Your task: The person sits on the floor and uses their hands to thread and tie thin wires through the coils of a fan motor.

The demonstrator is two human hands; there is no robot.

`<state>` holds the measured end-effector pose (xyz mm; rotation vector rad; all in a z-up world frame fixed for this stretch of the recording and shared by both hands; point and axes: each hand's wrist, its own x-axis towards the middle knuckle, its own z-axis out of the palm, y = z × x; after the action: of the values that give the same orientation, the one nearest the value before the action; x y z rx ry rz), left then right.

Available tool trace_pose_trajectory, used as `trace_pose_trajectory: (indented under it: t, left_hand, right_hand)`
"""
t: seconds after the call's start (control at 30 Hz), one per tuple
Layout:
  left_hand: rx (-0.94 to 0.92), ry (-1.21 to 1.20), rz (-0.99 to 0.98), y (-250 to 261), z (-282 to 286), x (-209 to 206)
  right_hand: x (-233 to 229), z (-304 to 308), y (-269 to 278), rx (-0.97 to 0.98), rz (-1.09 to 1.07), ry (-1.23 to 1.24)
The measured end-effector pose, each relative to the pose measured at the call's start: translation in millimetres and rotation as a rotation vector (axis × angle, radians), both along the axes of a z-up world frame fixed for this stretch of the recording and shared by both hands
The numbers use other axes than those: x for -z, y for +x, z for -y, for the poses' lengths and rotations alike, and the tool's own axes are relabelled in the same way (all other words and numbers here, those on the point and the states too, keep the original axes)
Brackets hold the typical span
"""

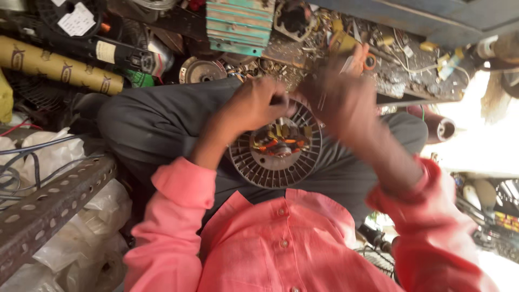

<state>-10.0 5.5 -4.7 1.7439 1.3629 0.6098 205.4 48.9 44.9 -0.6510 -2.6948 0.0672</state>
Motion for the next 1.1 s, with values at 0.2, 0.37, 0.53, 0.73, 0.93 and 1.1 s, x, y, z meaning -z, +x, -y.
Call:
trace_pose_trajectory:
  t: [0.2, 0.37, 0.53, 0.73, 0.93, 1.1]
  left_hand:
    - [-0.261, 0.364, 0.494, 2, 69, -14]
    - [-0.019, 0.852, -0.199, 25, 87, -45]
    - [-0.250, 0.356, 0.624, 25, 68, -36]
    - [-0.128, 0.484, 0.266, 17, 69, -27]
    - [-0.025, 0.712, -0.157, 26, 103, -23]
    - [-0.291, 0.547, 0.440, 24, 89, -36]
  right_hand:
    - [-21, 53, 40, -0.430, -0.020, -0.504]
    - [20, 1, 31, 0.111, 0.045, -0.665]
    - [5, -37, 9, -0.013, -0.178, -0.581]
    - [-63, -31, 55, -0.343, 0.064, 0.044]
    - [23, -28, 58, -0.191, -0.073, -0.375]
    - [52, -35, 11, 0.080, -0.204, -0.399]
